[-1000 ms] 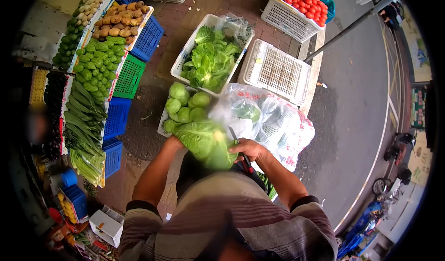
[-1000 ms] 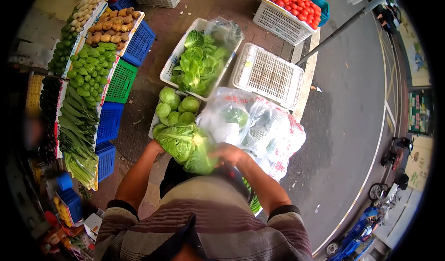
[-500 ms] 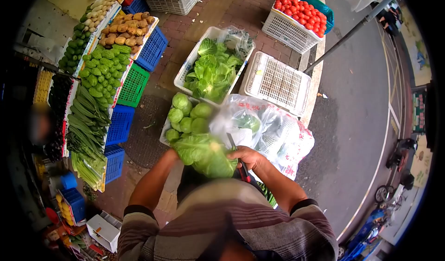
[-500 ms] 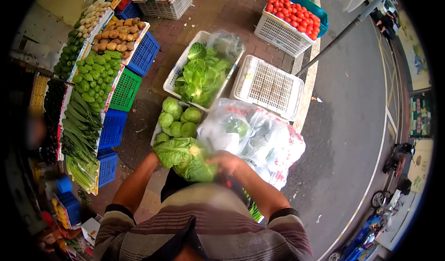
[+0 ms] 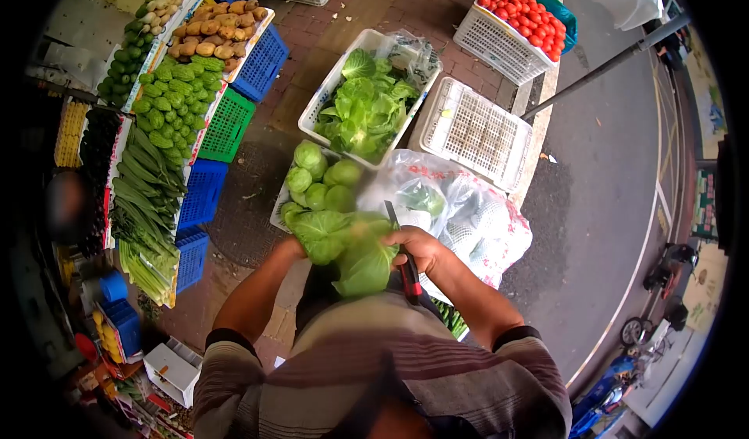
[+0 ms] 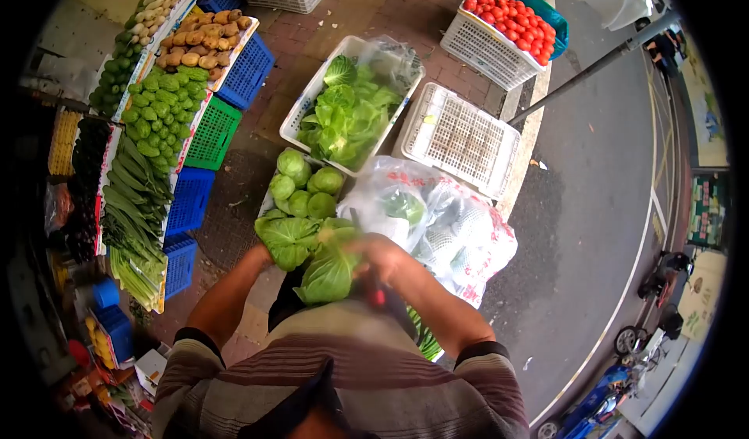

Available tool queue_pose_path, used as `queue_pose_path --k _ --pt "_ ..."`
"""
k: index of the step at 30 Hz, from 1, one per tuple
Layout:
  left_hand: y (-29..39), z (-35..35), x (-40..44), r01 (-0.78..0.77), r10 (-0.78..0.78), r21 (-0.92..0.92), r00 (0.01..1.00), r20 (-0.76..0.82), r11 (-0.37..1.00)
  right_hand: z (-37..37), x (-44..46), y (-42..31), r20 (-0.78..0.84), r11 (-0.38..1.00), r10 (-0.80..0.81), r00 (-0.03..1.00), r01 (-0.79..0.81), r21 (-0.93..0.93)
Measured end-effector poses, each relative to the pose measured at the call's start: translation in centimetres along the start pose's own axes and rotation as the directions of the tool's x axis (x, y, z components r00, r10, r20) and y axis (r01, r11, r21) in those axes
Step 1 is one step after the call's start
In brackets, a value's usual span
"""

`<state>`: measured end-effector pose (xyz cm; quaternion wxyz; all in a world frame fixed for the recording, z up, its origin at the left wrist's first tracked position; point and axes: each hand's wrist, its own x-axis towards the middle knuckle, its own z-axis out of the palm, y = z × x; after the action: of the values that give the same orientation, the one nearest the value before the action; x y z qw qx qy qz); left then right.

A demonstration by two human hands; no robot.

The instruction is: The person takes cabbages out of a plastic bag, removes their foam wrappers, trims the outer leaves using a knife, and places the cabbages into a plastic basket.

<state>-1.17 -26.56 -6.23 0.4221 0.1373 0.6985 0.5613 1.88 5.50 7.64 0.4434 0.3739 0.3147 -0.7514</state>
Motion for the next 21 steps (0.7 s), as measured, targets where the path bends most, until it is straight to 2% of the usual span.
queue_pose_path --k 2,3,4,5,6,7,8,9,10,11,12,14,15,16,18,21 --pt "-0.5 0.1 0.3 0.001 -0.001 0.009 1.000 -0.028 1.000 0.2 -0.1 -0.6 0.037 1.000 0.019 0.999 -0.019 -0.010" --pt "-0.9 0.3 0.8 0.045 -0.050 -0.092 0.998 -0.049 0.995 -0.2 0.7 -0.8 0.049 1.000 0.010 0.999 -0.011 0.027" --pt "0.1 0.2 1.1 0.087 -0.089 -0.039 0.993 -0.079 0.995 -0.9 2.1 -0.4 0.061 0.998 0.011 0.998 -0.014 0.064" --pt "3.9 0.1 1.4 0.132 -0.141 -0.085 0.985 -0.099 0.988 -1.4 3.2 -0.1 0.074 0.994 0.012 0.997 -0.020 0.104" --pt "7.0 0.0 1.7 0.177 -0.191 -0.128 0.975 -0.112 0.976 -1.5 3.8 0.0 0.038 0.998 -0.001 0.999 -0.002 0.065" --pt "4.4 -0.1 2.6 0.085 -0.117 -0.223 0.984 -0.135 0.971 -1.5 4.3 -0.1 0.003 0.999 -0.018 1.000 0.018 0.027" --pt "3.8 -0.2 3.3 0.087 -0.123 -0.238 0.982 -0.143 0.967 -1.7 5.1 -0.3 -0.031 0.999 -0.040 0.999 0.040 -0.013" --pt "3.1 -0.5 4.0 0.089 -0.130 -0.252 0.980 -0.152 0.964 -2.7 7.2 0.3 0.011 0.992 -0.077 0.997 0.075 0.105" --pt "2.8 -0.9 4.5 0.094 -0.140 -0.266 0.977 -0.160 0.959 -2.6 7.6 -0.3 0.011 0.992 -0.075 0.997 0.074 0.101" --pt "2.6 -1.0 4.7 0.047 -0.076 -0.154 0.980 -0.185 0.987 -2.6 7.8 -1.0 0.009 0.993 -0.064 0.998 0.063 0.102" --pt "2.2 -0.8 4.8 0.057 -0.092 -0.214 0.984 -0.154 0.975 -2.5 7.5 -1.3 0.002 0.994 -0.044 0.999 0.044 0.105" --pt "1.1 -0.9 5.7 0.070 -0.105 -0.326 0.990 -0.091 0.943 -2.5 6.8 -2.7 0.124 0.991 -0.011 0.992 -0.005 0.131" --pt "0.5 -1.0 5.9 0.183 -0.200 -0.368 0.980 -0.010 0.912 -2.9 6.8 -2.8 0.177 0.986 0.020 0.984 -0.049 0.162" --pt "0.4 -0.8 5.6 0.179 -0.190 -0.389 0.982 0.009 0.904 -2.9 6.8 -2.7 0.232 0.978 0.043 0.972 -0.088 0.189" --pt "0.6 -1.6 6.3 0.137 -0.139 -0.412 0.990 0.025 0.901 -2.1 6.9 -2.9 0.171 0.979 0.053 0.984 -0.085 0.187" --pt "1.6 -2.6 5.4 0.124 -0.131 -0.286 0.991 -0.003 0.950 0.0 6.4 -3.3 0.070 0.964 0.082 0.994 -0.097 0.247"
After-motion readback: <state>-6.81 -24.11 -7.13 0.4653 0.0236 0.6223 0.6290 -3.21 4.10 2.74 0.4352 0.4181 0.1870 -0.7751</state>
